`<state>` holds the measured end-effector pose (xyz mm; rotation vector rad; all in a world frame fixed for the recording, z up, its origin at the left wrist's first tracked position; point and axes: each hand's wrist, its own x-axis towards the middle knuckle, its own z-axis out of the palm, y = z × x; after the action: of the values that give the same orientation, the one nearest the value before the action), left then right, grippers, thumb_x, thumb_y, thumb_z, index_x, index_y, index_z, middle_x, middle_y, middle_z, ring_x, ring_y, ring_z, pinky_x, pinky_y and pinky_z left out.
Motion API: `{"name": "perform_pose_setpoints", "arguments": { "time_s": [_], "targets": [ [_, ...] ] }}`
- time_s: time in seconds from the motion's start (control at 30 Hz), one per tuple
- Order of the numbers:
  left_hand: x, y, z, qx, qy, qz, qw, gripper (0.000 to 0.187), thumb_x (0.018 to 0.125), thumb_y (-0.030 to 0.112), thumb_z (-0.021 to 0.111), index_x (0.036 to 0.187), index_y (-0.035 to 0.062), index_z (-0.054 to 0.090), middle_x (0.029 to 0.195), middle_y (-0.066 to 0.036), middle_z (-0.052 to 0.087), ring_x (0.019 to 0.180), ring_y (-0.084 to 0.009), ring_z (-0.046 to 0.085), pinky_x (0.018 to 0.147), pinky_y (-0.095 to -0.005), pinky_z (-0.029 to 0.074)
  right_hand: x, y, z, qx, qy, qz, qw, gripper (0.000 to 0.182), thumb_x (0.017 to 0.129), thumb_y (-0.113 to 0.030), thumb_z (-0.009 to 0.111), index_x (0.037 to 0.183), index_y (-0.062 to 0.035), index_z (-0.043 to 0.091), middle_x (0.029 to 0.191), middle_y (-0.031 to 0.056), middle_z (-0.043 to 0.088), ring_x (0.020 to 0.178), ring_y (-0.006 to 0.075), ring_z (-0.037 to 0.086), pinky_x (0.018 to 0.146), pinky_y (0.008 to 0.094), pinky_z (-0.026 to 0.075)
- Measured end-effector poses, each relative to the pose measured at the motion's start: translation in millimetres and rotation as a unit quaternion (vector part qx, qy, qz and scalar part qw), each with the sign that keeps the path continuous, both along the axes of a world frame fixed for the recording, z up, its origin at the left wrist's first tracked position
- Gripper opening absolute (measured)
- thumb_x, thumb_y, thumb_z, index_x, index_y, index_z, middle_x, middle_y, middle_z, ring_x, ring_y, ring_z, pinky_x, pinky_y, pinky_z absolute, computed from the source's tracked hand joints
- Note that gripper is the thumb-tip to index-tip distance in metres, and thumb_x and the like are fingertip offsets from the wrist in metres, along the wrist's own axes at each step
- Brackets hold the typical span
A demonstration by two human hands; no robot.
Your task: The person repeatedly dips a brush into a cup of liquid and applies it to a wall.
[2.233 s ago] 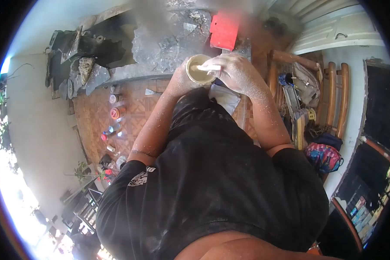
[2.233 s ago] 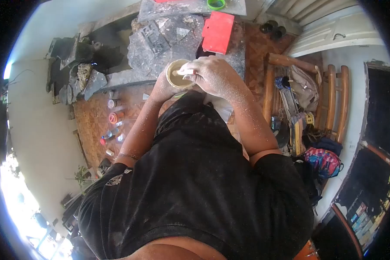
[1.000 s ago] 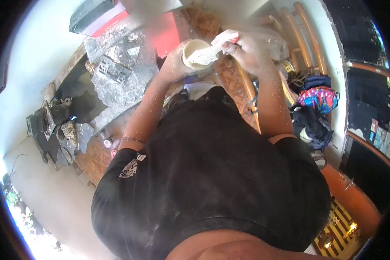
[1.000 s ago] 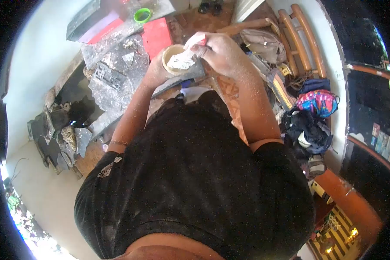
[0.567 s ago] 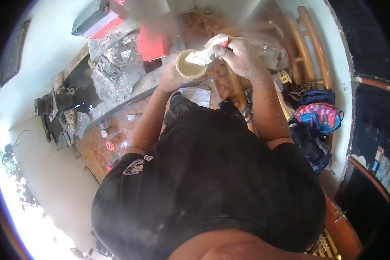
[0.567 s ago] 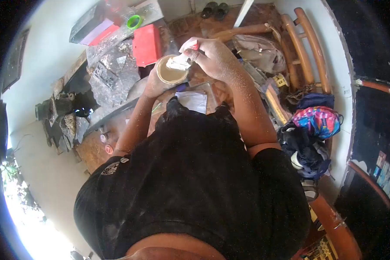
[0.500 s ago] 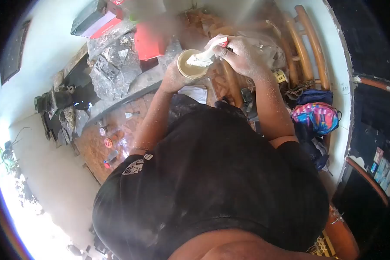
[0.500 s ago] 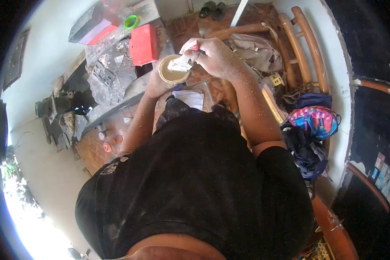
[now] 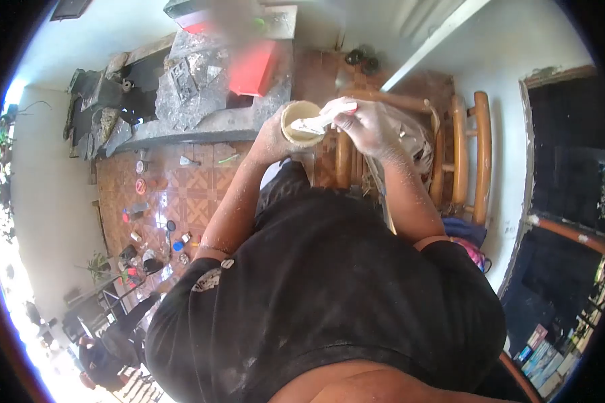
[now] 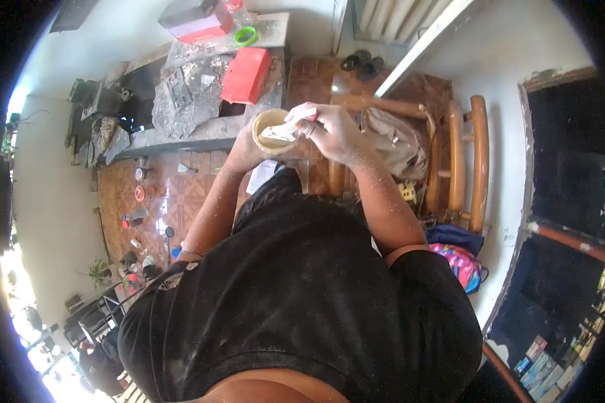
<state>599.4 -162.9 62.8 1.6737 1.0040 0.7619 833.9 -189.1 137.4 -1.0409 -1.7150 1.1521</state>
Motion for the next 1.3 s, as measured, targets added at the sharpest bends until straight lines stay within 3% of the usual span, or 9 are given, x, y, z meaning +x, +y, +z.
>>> {"name": "perform_pose_setpoints", "arguments": {
  "time_s": [0.17, 0.33, 0.43, 0.6, 0.93, 1.13, 1.2, 1.27, 1.3],
  "targets": [
    [-14, 13, -8, 0.043, -0.076, 0.095, 0.992, 0.074, 0.069, 0.023, 0.089, 0.131, -0.0002, 0.054, 0.126, -0.012, 0.064, 0.116, -0.0192, 0.061, 0.101, -0.0358, 0.048, -15, 40, -20, 0.032, 0.130, -0.070, 0.989, 0.027, 0.103, -0.022, 0.057, 0.111, 0.0025, 0.065, 0.085, 0.0065, 0.067, 0.072, 0.0086, 0.059, 0.064, 0.0241, 0.048],
    [-32, 52, -13, 0.031, -0.101, 0.151, 0.983, 0.082, 0.066, 0.010, 0.091, 0.135, -0.0001, 0.049, 0.130, -0.011, 0.060, 0.121, -0.0197, 0.057, 0.105, -0.0367, 0.046, -33, 92, -22, -0.179, 0.186, -0.130, 0.957, 0.020, 0.097, -0.019, 0.059, 0.101, -0.0008, 0.066, 0.080, 0.0078, 0.067, 0.063, 0.0143, 0.062, 0.056, 0.0252, 0.046],
    [-52, 87, -15, 0.067, -0.091, 0.154, 0.982, 0.080, 0.066, 0.007, 0.090, 0.134, 0.0003, 0.049, 0.130, -0.012, 0.061, 0.121, -0.0214, 0.058, 0.105, -0.0381, 0.046, -49, 126, -43, -0.237, 0.337, -0.110, 0.905, 0.014, 0.094, -0.017, 0.057, 0.095, -0.0047, 0.062, 0.080, 0.0083, 0.066, 0.063, 0.0159, 0.062, 0.056, 0.0292, 0.049],
    [-81, 152, -7, 0.018, -0.276, 0.139, 0.951, 0.073, 0.070, 0.004, 0.086, 0.133, -0.0006, 0.050, 0.128, -0.010, 0.062, 0.117, -0.0206, 0.061, 0.103, -0.0382, 0.048, -81, 183, -49, -0.294, 0.504, -0.110, 0.805, 0.005, 0.090, -0.015, 0.056, 0.090, -0.0097, 0.058, 0.085, 0.0079, 0.065, 0.064, 0.0170, 0.059, 0.057, 0.0329, 0.048],
    [-106, 270, -33, 0.039, -0.284, 0.204, 0.936, 0.072, 0.072, 0.011, 0.087, 0.132, -0.0011, 0.049, 0.124, -0.012, 0.063, 0.114, -0.0222, 0.062, 0.100, -0.0377, 0.050, -119, 316, -67, -0.316, 0.387, -0.062, 0.864, 0.011, 0.096, -0.018, 0.062, 0.098, -0.0079, 0.059, 0.088, 0.0071, 0.065, 0.073, 0.0180, 0.063, 0.064, 0.0331, 0.051],
    [-73, 402, 35, 0.044, -0.334, 0.165, 0.927, 0.067, 0.073, 0.001, 0.081, 0.132, -0.0019, 0.049, 0.127, -0.016, 0.062, 0.118, -0.0249, 0.062, 0.102, -0.0398, 0.050, -85, 490, -61, -0.247, 0.331, 0.060, 0.909, 0.013, 0.090, -0.014, 0.069, 0.097, -0.0037, 0.063, 0.094, 0.0116, 0.069, 0.081, 0.0179, 0.067, 0.070, 0.0316, 0.052],
    [-66, 461, 23, 0.064, -0.251, 0.219, 0.941, 0.068, 0.072, 0.002, 0.080, 0.132, 0.0004, 0.049, 0.119, -0.012, 0.064, 0.100, -0.0176, 0.067, 0.076, -0.0308, 0.058, -65, 555, -55, -0.173, 0.296, 0.093, 0.935, 0.016, 0.092, -0.015, 0.068, 0.099, -0.0021, 0.063, 0.094, 0.0111, 0.069, 0.081, 0.0169, 0.066, 0.073, 0.0314, 0.052],
    [-41, 501, 60, 0.090, -0.296, 0.236, 0.921, 0.072, 0.070, 0.000, 0.082, 0.133, -0.0031, 0.048, 0.127, -0.015, 0.062, 0.118, -0.0236, 0.061, 0.103, -0.0382, 0.048, -56, 608, -25, -0.186, 0.303, 0.084, 0.931, 0.018, 0.093, -0.016, 0.066, 0.101, -0.0002, 0.063, 0.096, 0.0115, 0.069, 0.083, 0.0172, 0.066, 0.075, 0.0338, 0.054],
    [-37, 522, 59, 0.118, -0.290, 0.256, 0.914, 0.071, 0.071, 0.001, 0.082, 0.133, -0.0027, 0.048, 0.127, -0.015, 0.062, 0.118, -0.0234, 0.061, 0.103, -0.0378, 0.048, -51, 630, -14, -0.168, 0.293, 0.095, 0.937, 0.018, 0.093, -0.016, 0.066, 0.101, -0.0001, 0.063, 0.096, 0.0122, 0.069, 0.083, 0.0181, 0.066, 0.075, 0.0342, 0.054]
  ]
}}
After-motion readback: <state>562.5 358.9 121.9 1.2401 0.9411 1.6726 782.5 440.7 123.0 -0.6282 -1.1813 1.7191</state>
